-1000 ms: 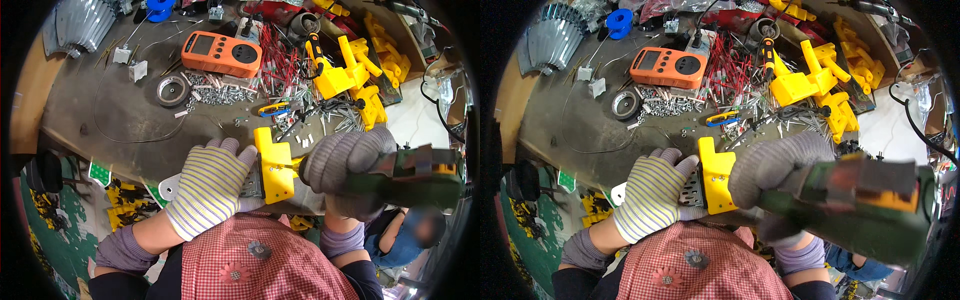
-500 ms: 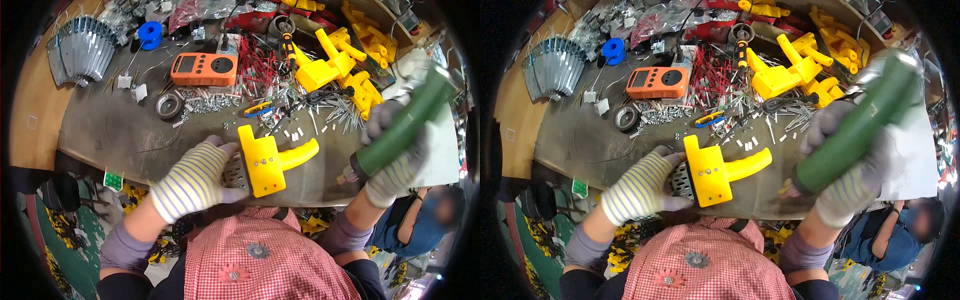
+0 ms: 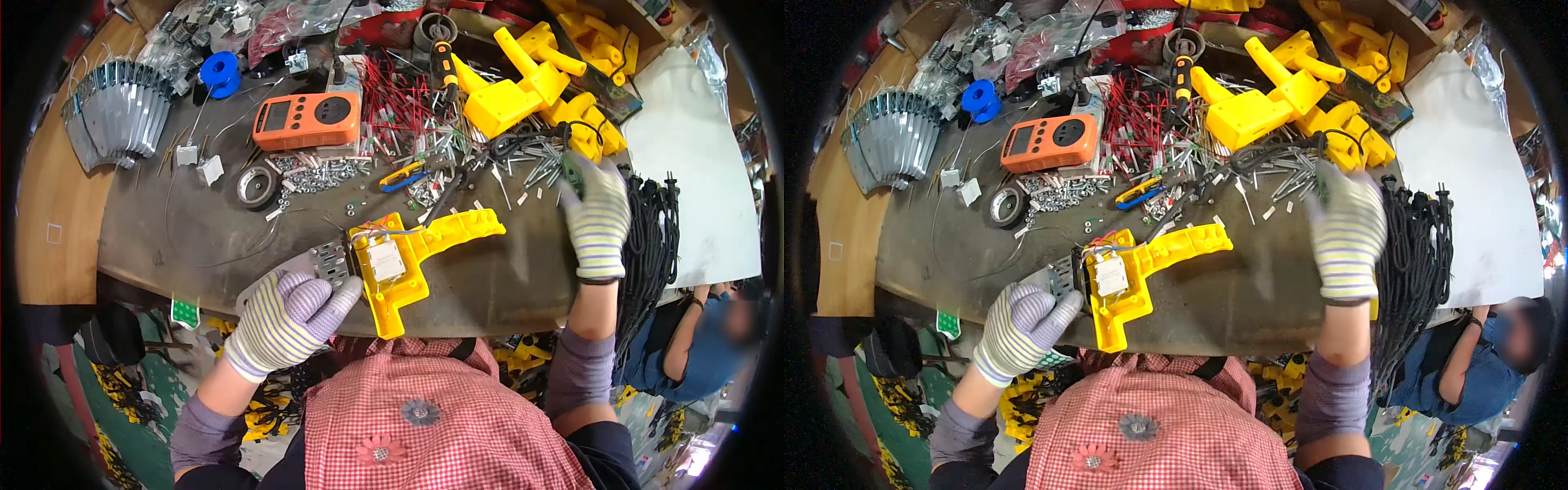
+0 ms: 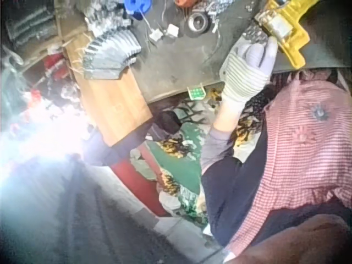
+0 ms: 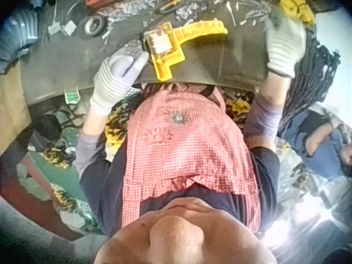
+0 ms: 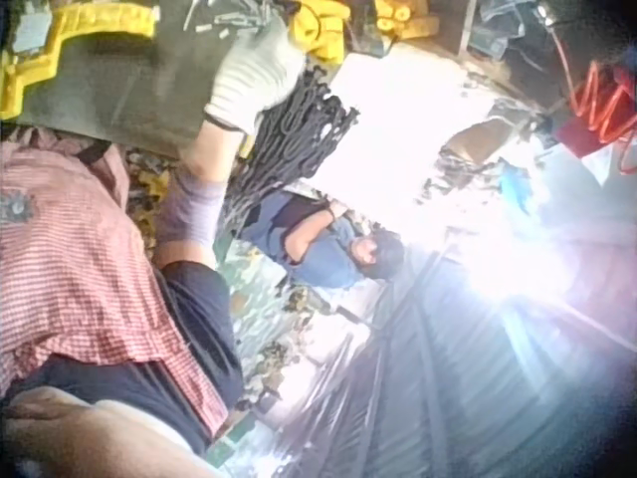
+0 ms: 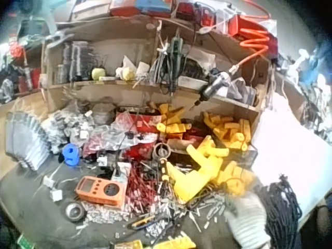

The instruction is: The person assembles an electric tool by connecting internal wires, fitting the plastic housing and metal plate together, and fastening screws with a power screwdriver. They then install a rotary dial onto the tool, set it aside, and begin assembling internal components for another unit.

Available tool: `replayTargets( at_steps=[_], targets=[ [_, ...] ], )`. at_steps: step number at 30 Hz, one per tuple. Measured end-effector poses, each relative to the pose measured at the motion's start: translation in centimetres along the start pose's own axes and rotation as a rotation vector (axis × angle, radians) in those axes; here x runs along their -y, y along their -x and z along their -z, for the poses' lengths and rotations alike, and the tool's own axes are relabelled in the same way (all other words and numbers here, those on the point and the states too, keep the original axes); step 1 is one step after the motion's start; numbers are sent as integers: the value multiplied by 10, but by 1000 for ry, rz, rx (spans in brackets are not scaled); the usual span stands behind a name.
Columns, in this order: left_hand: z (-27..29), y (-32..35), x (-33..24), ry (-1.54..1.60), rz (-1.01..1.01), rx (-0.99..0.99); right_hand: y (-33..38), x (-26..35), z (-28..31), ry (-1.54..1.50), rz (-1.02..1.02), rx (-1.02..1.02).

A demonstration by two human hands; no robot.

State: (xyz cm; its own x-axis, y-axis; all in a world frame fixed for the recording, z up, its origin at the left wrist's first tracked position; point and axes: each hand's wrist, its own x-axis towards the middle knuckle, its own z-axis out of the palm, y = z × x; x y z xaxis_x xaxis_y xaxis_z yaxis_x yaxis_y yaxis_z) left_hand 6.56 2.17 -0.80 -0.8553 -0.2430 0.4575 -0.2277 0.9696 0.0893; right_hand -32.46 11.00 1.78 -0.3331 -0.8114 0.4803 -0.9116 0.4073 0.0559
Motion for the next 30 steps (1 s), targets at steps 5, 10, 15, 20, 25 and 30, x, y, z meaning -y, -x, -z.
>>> replayTargets(
  at_steps=[5, 10, 15, 20, 25, 30],
  targets=[
    [-18, 7, 2, 37, -34, -22, -37, 54, -34, -381, 644, 138],
    [-3, 0, 2, 105, 30, -16, -33, 31, -28, -635, 761, 158],
    [0, -61, -8, 212, 275, -51, 2, 25, -11, -888, 538, 150],
    [-30, -85, -1, 322, 112, 25, 23, 22, -13, -928, 491, 98],
    [-41, -78, -4, 405, 158, -107, 21, 17, -12, -748, 627, 62],
    [-38, -74, -7, 337, 110, -98, 26, 15, -10, -558, 807, -48]
  ],
)
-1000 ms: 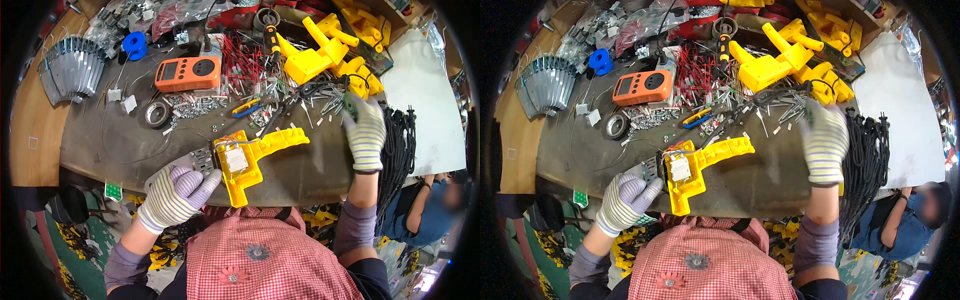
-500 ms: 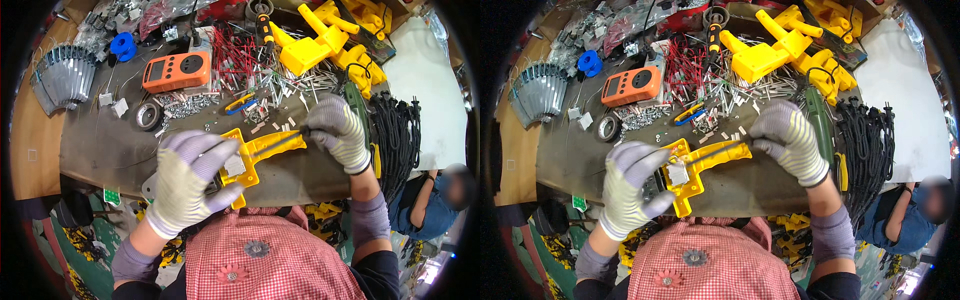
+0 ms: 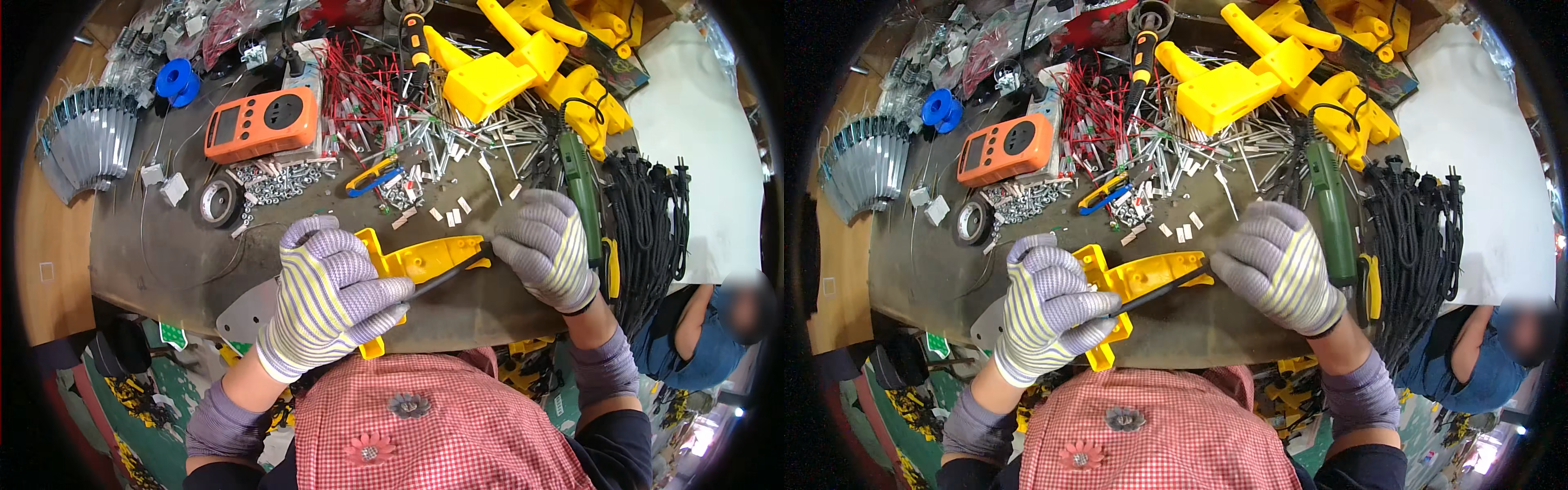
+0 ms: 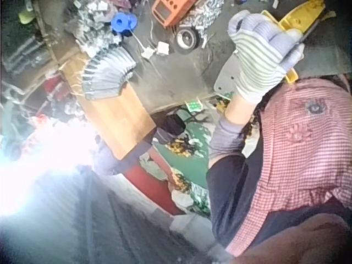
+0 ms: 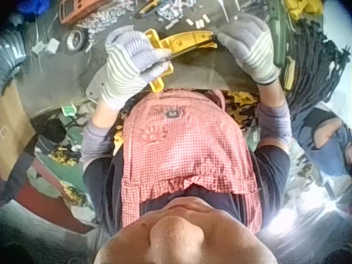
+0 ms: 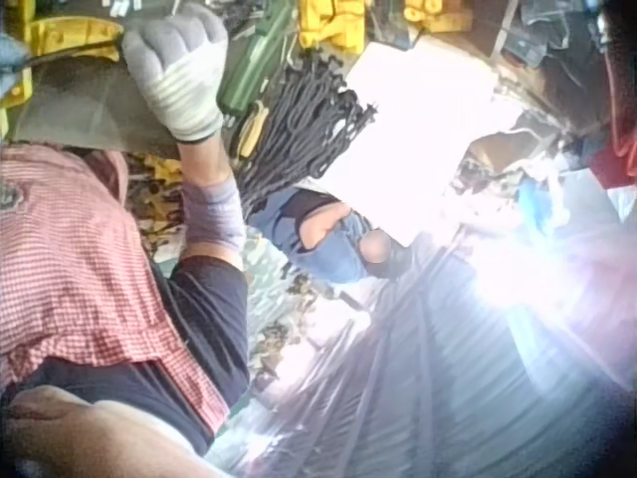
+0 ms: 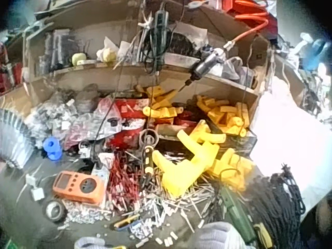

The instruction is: The person assembles an electric tool by connecting internal wires, fitting the plastic housing and metal plate together, and fastening screws with a power screwdriver. They then install a rotary dial onto the tool, set it aside, and begin assembling internal components for another unit.

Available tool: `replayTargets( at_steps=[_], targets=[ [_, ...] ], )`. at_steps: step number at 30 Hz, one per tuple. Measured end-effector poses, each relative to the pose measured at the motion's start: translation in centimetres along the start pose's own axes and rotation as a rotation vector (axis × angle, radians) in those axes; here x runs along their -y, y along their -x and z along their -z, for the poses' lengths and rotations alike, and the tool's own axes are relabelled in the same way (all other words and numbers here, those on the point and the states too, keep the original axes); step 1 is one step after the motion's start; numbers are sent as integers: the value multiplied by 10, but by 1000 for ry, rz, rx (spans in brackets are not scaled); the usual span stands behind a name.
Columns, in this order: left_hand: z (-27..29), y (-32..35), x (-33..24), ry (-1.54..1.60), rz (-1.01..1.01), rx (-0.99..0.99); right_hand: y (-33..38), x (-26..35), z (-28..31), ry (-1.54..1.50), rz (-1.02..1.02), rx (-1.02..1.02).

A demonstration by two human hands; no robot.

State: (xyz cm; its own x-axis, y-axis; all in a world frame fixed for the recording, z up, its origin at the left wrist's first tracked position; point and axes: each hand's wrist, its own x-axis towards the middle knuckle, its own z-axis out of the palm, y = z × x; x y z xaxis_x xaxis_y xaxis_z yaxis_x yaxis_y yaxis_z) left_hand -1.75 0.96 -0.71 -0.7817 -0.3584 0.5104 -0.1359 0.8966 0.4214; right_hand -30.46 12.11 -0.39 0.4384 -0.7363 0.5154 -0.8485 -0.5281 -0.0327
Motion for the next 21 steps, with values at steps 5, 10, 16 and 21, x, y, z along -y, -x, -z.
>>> replayTargets(
  at_steps=[5, 10, 16, 21],
  targets=[
    [0, -5, -2, 22, 48, -38, 4, 1, -4, -23, -8, 3],
    [-4, -4, -1, -1, 53, -47, -17, -6, 5, -489, -147, 46],
    [-2, -5, 2, -25, 118, 6, -37, 5, -5, -761, -623, 279],
    [-4, -3, 2, -38, 120, -23, -52, 4, -9, -828, -606, 411]
  ],
)
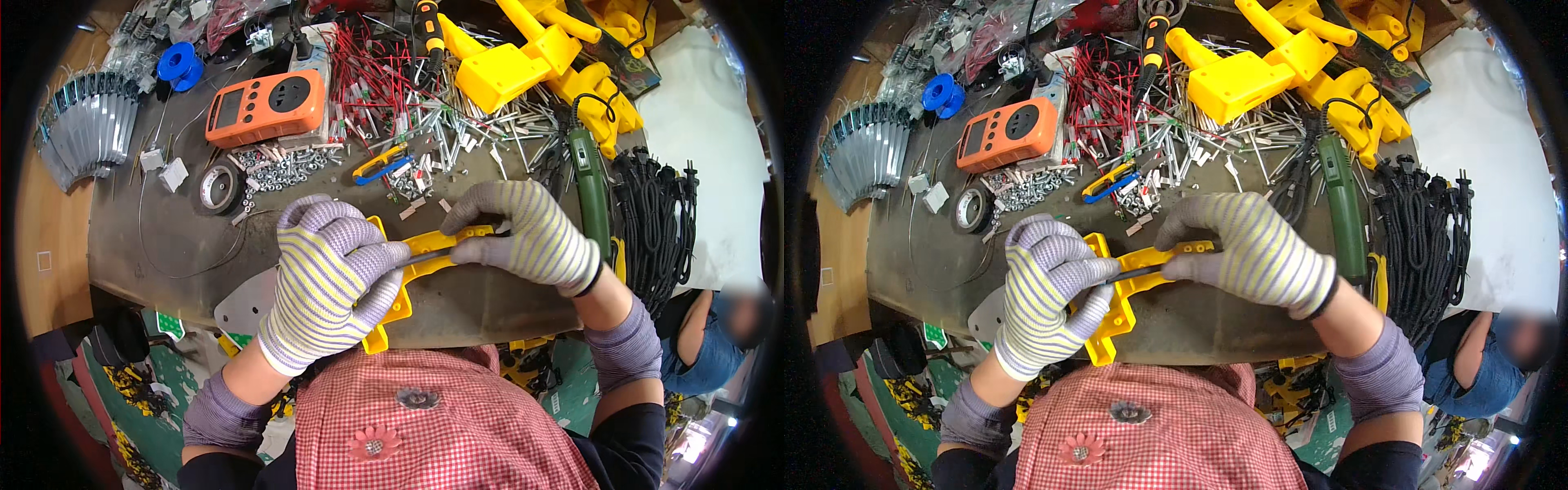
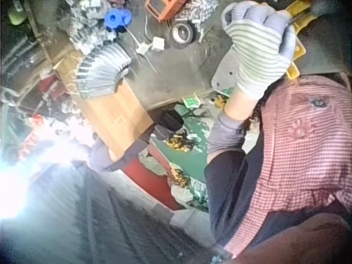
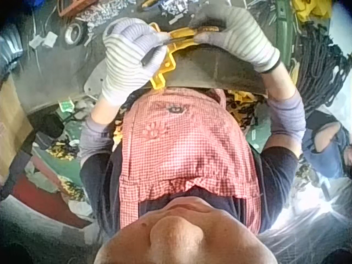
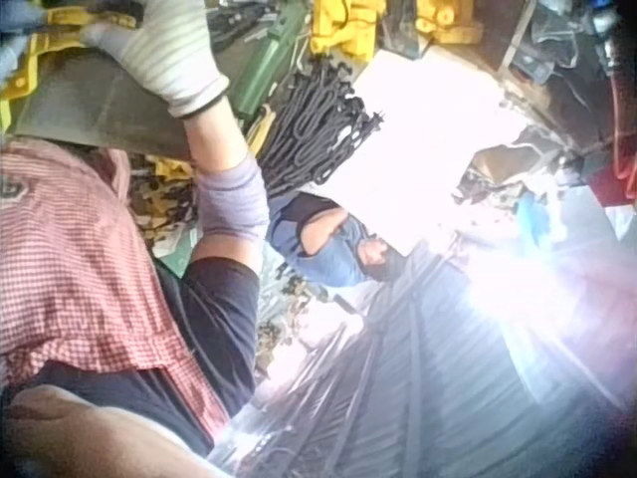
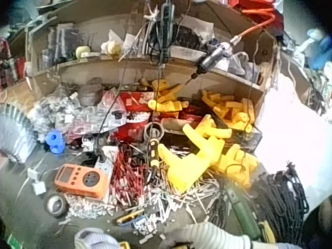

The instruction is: The person assembles an electric tool by connecting internal wires, fitting the plastic housing and metal plate together, and fastening screws with a power screwdriver. They then install a rotary dial onto the tool, set it aside, and begin assembling internal components for another unit.

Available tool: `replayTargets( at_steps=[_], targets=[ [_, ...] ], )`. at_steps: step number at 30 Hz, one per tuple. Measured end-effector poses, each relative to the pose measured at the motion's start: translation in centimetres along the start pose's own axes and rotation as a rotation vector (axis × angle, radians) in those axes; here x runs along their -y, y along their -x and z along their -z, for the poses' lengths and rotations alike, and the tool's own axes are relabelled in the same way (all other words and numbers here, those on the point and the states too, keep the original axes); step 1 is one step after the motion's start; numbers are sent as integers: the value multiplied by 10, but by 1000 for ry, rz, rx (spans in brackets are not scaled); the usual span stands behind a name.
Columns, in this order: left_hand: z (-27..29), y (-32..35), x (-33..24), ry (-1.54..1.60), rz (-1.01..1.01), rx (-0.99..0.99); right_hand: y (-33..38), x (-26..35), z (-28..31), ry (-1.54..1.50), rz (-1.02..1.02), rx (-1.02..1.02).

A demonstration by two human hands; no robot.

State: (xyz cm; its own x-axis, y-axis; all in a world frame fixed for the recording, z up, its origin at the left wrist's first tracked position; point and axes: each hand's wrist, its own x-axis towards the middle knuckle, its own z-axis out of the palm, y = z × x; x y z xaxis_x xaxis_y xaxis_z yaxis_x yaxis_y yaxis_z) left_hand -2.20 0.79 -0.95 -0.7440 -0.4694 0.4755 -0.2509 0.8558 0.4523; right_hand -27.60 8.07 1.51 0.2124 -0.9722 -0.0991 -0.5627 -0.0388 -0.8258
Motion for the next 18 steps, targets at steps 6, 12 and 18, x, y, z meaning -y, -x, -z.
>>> replayTargets(
  at_steps=[6, 12, 18],
  targets=[
    [-3, 2, -1, -106, 54, -6, -6, 6, -12, -78, -54, -104],
    [-1, -1, -7, -130, 34, -12, -27, 14, -1, -178, -479, 269],
    [-2, -3, -7, -107, 20, 19, -16, -9, -15, 136, 37, 22]
  ],
)
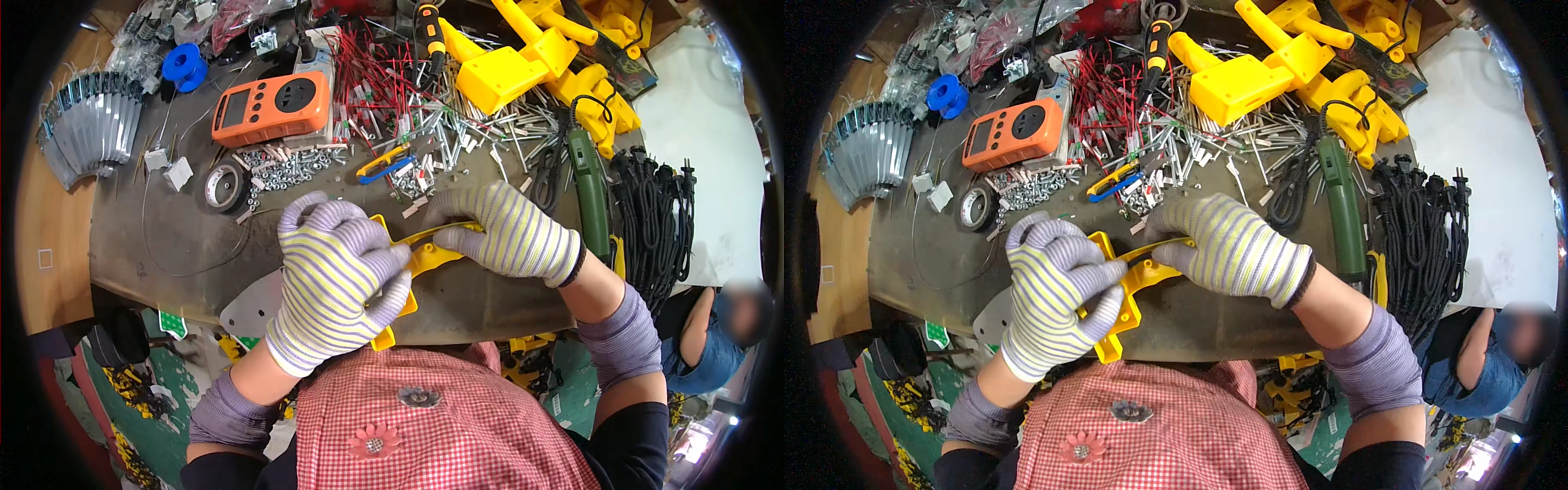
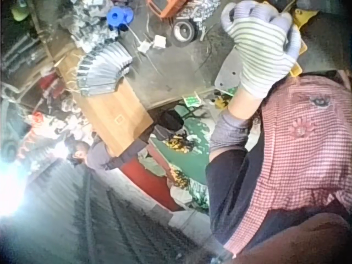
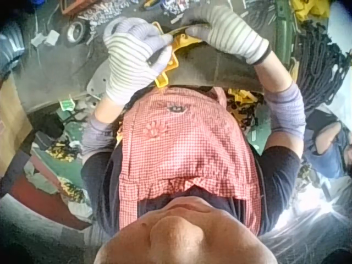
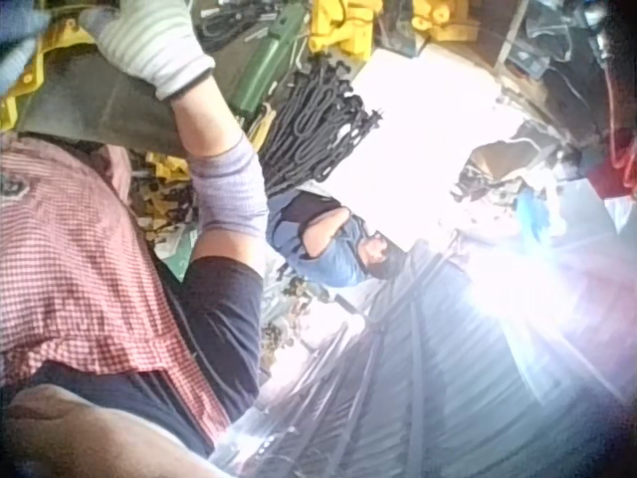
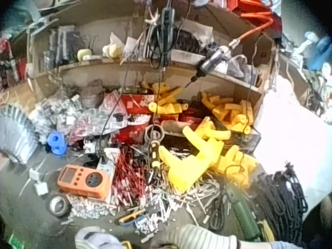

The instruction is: The person assembles an electric tool by connecting internal wires, fitting the plastic housing and metal plate together, and fastening screws with a power screwdriver. They then install a rotary dial onto the tool, set it aside, and begin assembling internal components for another unit.

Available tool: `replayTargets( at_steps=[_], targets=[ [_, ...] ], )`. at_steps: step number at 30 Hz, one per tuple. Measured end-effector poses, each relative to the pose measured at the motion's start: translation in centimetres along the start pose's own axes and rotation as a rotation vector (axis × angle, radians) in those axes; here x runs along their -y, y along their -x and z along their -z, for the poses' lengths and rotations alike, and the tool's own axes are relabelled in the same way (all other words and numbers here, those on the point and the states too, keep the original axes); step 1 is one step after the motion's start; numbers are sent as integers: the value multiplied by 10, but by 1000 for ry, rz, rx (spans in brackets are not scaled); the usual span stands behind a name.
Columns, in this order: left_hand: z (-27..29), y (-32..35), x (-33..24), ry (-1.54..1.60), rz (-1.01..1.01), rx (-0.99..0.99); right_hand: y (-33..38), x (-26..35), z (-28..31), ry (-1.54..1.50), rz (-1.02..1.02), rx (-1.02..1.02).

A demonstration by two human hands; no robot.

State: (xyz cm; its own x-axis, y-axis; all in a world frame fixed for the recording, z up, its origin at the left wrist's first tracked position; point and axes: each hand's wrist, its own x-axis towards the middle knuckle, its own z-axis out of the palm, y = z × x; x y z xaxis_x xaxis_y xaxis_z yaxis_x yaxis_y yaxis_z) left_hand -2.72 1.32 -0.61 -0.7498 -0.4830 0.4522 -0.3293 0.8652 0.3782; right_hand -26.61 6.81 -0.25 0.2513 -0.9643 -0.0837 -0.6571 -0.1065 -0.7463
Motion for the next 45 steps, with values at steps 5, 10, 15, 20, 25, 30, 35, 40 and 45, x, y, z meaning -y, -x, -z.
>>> replayTargets(
  at_steps=[5, 10, 15, 20, 25, 30, 35, 40, 45],
  targets=[
    [4, -2, 0, -27, -89, 137, -2, 20, 3, -116, -236, 157],
    [6, -4, -1, 49, 22, 146, 15, 17, -17, 171, -55, -86],
    [1, 8, -18, 2, 103, 44, 24, 17, -26, 153, -67, -190],
    [13, 10, -25, -170, 57, 113, 23, 16, -24, 144, -80, -194],
    [13, 31, -10, -212, 105, 242, 25, 22, -23, 158, -80, -189],
    [9, 47, -7, -272, 109, 209, 12, 39, -9, 386, 26, -74],
    [6, 51, -5, -166, 142, 84, -35, 57, -27, 262, 184, -87],
    [8, 50, -3, -202, 74, 77, -46, 47, -38, 344, 418, -23],
    [10, 46, 0, -130, 87, 92, -47, 46, -45, 407, 641, -139]
  ],
)
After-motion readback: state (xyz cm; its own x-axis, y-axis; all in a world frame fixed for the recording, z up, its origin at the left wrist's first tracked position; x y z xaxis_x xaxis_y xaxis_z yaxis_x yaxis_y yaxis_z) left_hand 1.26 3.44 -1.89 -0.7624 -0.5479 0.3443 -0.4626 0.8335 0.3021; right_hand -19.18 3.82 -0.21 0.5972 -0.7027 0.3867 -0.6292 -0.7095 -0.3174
